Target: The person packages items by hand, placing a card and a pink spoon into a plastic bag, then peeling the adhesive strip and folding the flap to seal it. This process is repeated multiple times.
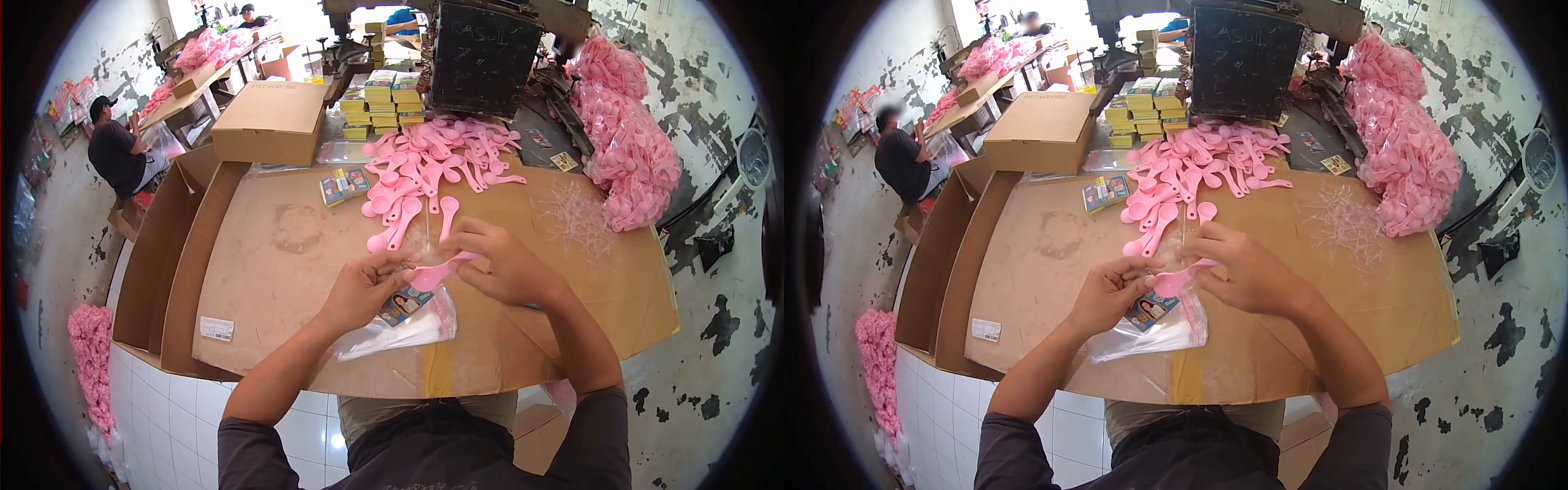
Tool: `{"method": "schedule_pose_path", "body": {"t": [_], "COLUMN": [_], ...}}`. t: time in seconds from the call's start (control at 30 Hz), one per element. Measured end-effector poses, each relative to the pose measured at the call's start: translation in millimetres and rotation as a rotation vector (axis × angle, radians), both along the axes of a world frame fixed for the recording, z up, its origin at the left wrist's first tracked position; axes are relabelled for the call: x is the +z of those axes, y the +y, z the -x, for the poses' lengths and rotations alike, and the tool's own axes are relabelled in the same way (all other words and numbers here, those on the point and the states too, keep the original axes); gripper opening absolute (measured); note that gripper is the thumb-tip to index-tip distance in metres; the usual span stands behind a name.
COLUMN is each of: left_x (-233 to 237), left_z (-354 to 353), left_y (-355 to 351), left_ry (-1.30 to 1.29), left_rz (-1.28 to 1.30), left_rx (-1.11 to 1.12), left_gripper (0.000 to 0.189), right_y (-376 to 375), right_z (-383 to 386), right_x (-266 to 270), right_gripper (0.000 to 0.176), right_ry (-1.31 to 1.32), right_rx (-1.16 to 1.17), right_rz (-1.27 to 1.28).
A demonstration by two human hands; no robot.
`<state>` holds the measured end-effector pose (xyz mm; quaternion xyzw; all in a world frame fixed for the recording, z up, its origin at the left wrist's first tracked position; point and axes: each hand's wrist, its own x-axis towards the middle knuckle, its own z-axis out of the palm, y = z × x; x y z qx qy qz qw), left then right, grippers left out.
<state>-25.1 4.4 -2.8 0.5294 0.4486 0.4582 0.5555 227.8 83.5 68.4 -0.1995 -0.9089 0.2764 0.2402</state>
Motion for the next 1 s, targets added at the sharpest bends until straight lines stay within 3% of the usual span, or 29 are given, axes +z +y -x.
{"method": "schedule_pose_path", "body": {"t": [0.07,0.17,0.23,0.3,0.37,0.47,0.53,0.57,0.67,0.73,0.83,1.0], "left_x": [-1,0,0,2,4,5,4,8,28,39,49,43], "left_z": [-4,-10,-6,3,6,4,-4,-5,-8,-11,-27,-40], "left_y": [-1,-3,-3,-3,-3,-1,-1,-1,-7,-13,-20,-7], "left_ry": [-0.003,-0.117,-0.230,-0.213,-0.228,-0.289,-0.331,-0.269,-0.021,0.229,0.254,-0.031], "left_rz": [-0.047,-0.116,-0.070,-0.014,0.018,-0.015,-0.100,-0.137,-0.312,-0.522,-0.542,-0.329], "left_rx": [-0.030,-0.115,-0.205,-0.249,-0.285,-0.279,-0.187,-0.162,-0.105,-0.098,-0.072,-0.069], "left_gripper": [0.032,0.030,0.031,0.033,0.035,0.037,0.038,0.039,0.041,0.042,0.042,0.033], "right_y": [-11,-26,-19,-13,-10,-16,-27,-33,-49,-46,-46,-48], "right_z": [18,35,34,26,16,24,24,22,14,10,8,7], "right_x": [-3,-18,-10,1,10,16,36,50,83,79,75,70], "right_gripper": [0.043,0.050,0.046,0.041,0.034,0.020,0.013,0.010,0.006,0.006,0.008,0.011], "right_ry": [0.068,0.344,0.416,0.361,0.181,0.172,0.261,0.305,0.057,-0.029,-0.020,0.059], "right_rx": [0.001,0.256,0.331,0.301,0.163,0.273,0.127,0.054,-0.068,-0.129,-0.183,-0.194], "right_rz": [-0.056,0.807,0.937,0.760,0.274,0.061,-0.080,-0.150,-0.472,-0.465,-0.336,-0.259]}}
